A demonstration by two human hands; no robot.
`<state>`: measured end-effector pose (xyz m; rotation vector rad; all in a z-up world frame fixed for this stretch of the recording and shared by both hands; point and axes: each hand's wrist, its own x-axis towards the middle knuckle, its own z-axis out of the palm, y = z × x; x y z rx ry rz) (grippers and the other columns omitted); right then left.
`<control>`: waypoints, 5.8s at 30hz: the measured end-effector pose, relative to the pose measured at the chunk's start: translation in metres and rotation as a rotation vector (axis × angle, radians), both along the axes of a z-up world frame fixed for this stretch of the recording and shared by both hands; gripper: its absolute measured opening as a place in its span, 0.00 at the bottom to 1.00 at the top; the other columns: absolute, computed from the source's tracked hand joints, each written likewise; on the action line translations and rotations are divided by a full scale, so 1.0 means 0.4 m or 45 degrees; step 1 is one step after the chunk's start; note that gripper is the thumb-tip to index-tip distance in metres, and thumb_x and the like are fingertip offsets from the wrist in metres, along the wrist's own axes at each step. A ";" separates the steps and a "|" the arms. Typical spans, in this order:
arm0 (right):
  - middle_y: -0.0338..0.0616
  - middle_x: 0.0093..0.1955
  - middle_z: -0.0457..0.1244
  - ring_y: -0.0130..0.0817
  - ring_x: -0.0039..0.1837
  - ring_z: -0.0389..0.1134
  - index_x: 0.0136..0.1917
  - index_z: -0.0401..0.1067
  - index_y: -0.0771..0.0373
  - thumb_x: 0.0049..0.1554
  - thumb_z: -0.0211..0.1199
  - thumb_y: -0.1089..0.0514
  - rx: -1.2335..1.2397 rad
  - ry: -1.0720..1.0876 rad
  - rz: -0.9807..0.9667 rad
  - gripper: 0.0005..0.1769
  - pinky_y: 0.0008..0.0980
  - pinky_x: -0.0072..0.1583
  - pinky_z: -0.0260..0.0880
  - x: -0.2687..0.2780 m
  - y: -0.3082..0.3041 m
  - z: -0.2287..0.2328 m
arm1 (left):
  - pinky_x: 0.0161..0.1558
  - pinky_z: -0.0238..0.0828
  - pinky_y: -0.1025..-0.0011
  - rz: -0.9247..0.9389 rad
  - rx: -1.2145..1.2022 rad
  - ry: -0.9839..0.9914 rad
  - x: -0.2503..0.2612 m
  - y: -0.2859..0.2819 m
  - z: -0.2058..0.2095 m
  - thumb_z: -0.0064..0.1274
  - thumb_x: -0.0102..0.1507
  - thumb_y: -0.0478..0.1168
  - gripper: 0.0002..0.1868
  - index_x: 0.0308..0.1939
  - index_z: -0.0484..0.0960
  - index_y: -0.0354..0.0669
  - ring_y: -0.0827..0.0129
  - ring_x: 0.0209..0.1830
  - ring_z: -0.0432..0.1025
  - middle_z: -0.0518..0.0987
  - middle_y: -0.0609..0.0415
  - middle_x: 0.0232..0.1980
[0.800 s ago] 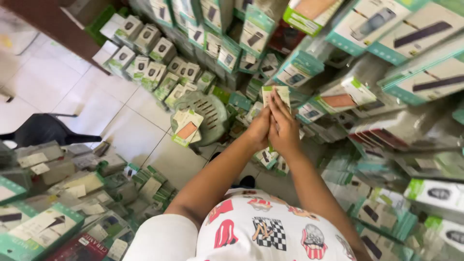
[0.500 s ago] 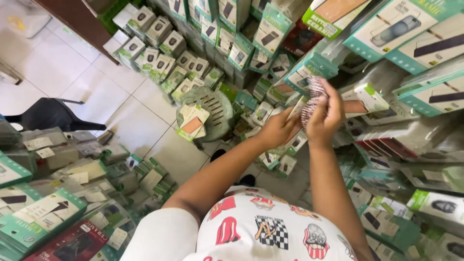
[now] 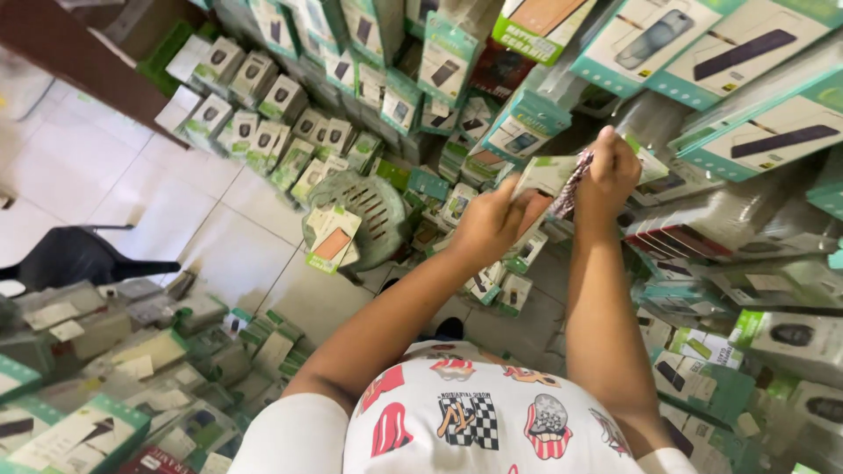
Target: The recorder is sorting, inspecting, and wiping product packages in a retail stockroom environment.
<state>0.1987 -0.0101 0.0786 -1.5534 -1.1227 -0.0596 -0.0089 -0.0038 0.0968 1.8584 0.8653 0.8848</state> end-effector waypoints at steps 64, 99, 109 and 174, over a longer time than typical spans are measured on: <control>0.42 0.21 0.62 0.37 0.21 0.56 0.28 0.75 0.62 0.72 0.60 0.35 -0.875 -0.260 -0.528 0.38 0.35 0.29 0.55 0.178 -0.088 0.309 | 0.20 0.57 0.75 -0.561 -0.901 -0.061 -0.049 0.045 -0.164 0.44 0.73 0.40 0.14 0.35 0.77 0.38 0.75 0.12 0.62 0.69 0.58 0.16; 0.43 0.36 0.65 0.34 0.40 0.63 0.37 0.76 0.66 0.57 0.62 0.48 -2.094 1.185 0.045 0.18 0.32 0.47 0.64 -0.190 -0.926 -1.045 | 0.59 0.71 0.49 0.577 -0.681 1.447 -0.753 0.131 -1.021 0.70 0.47 0.50 0.40 0.62 0.71 0.55 0.46 0.66 0.64 0.63 0.48 0.71; 0.41 0.38 0.68 0.32 0.44 0.66 0.41 0.82 0.63 0.54 0.65 0.45 -2.362 1.127 -0.082 0.18 0.28 0.52 0.65 -0.282 -0.770 -0.852 | 0.54 0.74 0.47 0.433 -0.605 1.490 -0.692 0.184 -1.063 0.69 0.45 0.57 0.54 0.64 0.56 0.36 0.43 0.59 0.64 0.59 0.41 0.65; 0.56 0.82 0.51 0.63 0.79 0.50 0.79 0.61 0.62 0.61 0.49 0.71 -0.525 -0.035 0.251 0.33 0.61 0.75 0.50 -0.191 -0.131 0.091 | 0.44 0.81 0.51 -0.098 -2.091 -0.757 0.067 -0.090 0.025 0.45 0.62 0.76 0.42 0.51 0.87 0.40 0.48 0.37 0.81 0.85 0.39 0.44</control>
